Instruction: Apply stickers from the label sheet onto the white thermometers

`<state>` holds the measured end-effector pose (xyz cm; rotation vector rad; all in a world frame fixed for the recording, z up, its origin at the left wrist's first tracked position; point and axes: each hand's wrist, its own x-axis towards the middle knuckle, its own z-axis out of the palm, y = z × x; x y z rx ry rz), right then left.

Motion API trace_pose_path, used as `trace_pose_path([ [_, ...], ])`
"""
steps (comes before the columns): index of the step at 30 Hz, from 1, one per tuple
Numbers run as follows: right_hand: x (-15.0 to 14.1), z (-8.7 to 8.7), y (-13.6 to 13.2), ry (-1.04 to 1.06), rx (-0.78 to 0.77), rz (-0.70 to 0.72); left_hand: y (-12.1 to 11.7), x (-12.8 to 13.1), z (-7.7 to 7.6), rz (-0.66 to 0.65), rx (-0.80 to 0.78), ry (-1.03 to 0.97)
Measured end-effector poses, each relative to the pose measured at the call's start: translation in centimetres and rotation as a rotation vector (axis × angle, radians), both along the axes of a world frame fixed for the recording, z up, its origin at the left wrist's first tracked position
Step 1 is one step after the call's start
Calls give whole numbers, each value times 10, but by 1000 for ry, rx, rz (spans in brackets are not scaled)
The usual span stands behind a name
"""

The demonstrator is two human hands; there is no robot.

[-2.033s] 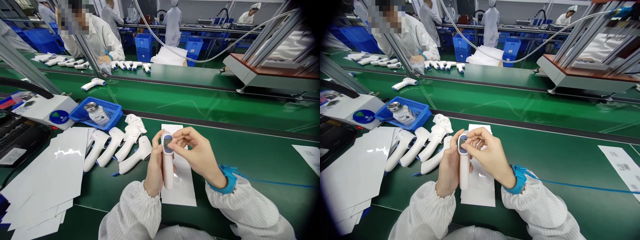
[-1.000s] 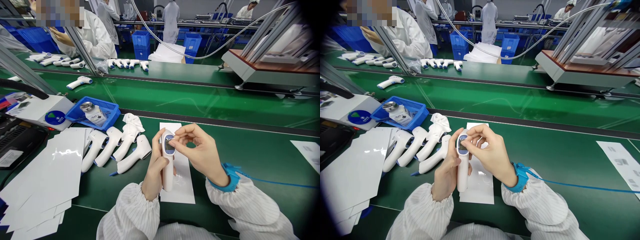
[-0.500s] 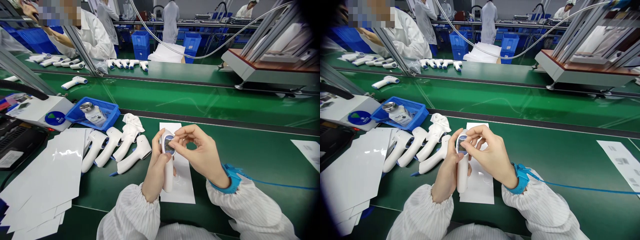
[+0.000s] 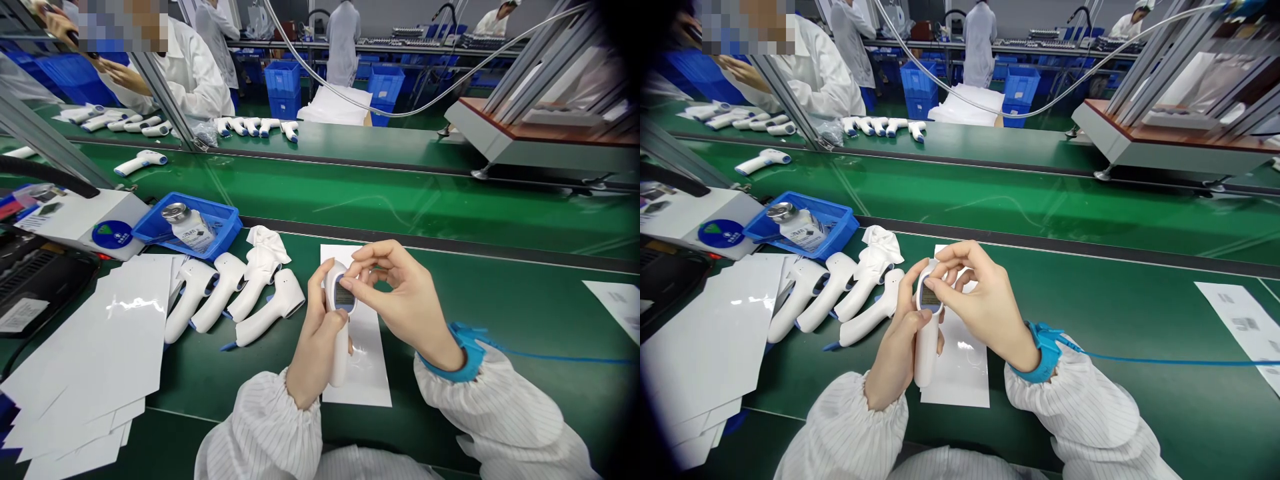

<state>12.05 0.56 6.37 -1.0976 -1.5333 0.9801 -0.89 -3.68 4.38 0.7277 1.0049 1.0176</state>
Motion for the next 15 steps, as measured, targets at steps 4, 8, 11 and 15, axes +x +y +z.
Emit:
trace_pose_path([
  [4,-1,-2,-4,-35,52,-28,-1,0,2,-15,-10,6],
  [8,-1,-4,-5,-158,165,-83,-1,0,2,3,6,-8],
  [11,0,-7,-2,-220,208,-85,0,-1,2,-3,-2,-11],
  [15,0,-13,1,-190,95,163,1,-4,3,-46,19,-40],
])
